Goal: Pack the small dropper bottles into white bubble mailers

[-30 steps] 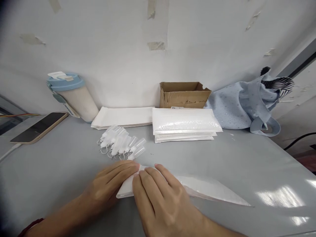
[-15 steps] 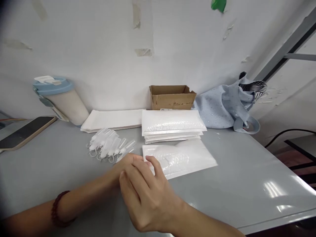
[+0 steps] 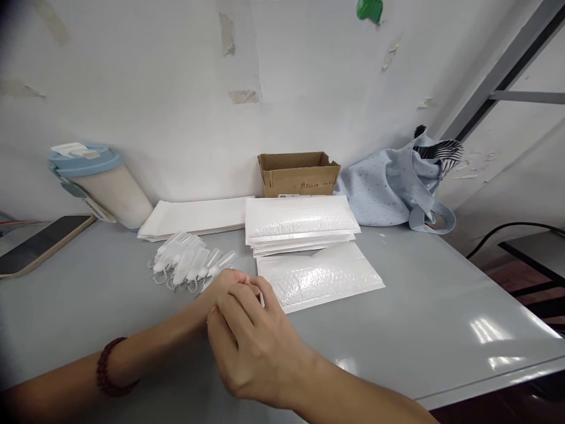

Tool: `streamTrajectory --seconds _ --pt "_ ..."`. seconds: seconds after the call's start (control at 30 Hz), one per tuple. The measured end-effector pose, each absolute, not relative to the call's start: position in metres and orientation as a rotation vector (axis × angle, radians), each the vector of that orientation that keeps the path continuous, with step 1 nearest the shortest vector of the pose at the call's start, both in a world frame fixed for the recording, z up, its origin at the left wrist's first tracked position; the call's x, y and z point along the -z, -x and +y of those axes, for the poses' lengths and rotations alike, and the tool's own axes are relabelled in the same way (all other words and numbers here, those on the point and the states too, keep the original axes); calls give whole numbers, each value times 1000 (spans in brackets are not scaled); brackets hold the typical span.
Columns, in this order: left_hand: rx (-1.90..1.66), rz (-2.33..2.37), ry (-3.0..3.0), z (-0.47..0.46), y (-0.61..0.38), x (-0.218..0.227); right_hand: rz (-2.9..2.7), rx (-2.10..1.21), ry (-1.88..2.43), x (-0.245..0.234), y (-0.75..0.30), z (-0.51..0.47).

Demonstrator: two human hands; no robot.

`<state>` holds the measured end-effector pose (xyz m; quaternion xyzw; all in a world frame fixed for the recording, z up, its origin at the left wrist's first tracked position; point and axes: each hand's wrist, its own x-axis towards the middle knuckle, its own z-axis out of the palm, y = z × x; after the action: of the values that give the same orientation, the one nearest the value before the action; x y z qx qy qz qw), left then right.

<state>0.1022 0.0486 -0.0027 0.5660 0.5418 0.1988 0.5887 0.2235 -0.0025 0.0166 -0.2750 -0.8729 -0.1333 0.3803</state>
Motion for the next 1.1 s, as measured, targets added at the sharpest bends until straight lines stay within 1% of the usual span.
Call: streamTrajectory --seconds 0.2,0.33,0.4,0.57,0.73,1.1 --pt "-513 1561 -1628 47 -77 -32 -2167 347 702 -19 -226 -4" --pt "-595 1846 -1976 85 -37 -56 -2135 311 693 -19 -224 -4" --pt "-545 1920 -2145 111 -19 -60 -2159 289 695 -17 -223 -3" --pt "-250 1897 -2382 159 4 -53 -2202 244 701 -12 -223 1" --pt "-25 1884 -2449 174 9 -45 -2204 224 728 -12 -226 3" --pt "12 1760 -2592 182 16 -36 -2218 192 741 -13 -225 1"
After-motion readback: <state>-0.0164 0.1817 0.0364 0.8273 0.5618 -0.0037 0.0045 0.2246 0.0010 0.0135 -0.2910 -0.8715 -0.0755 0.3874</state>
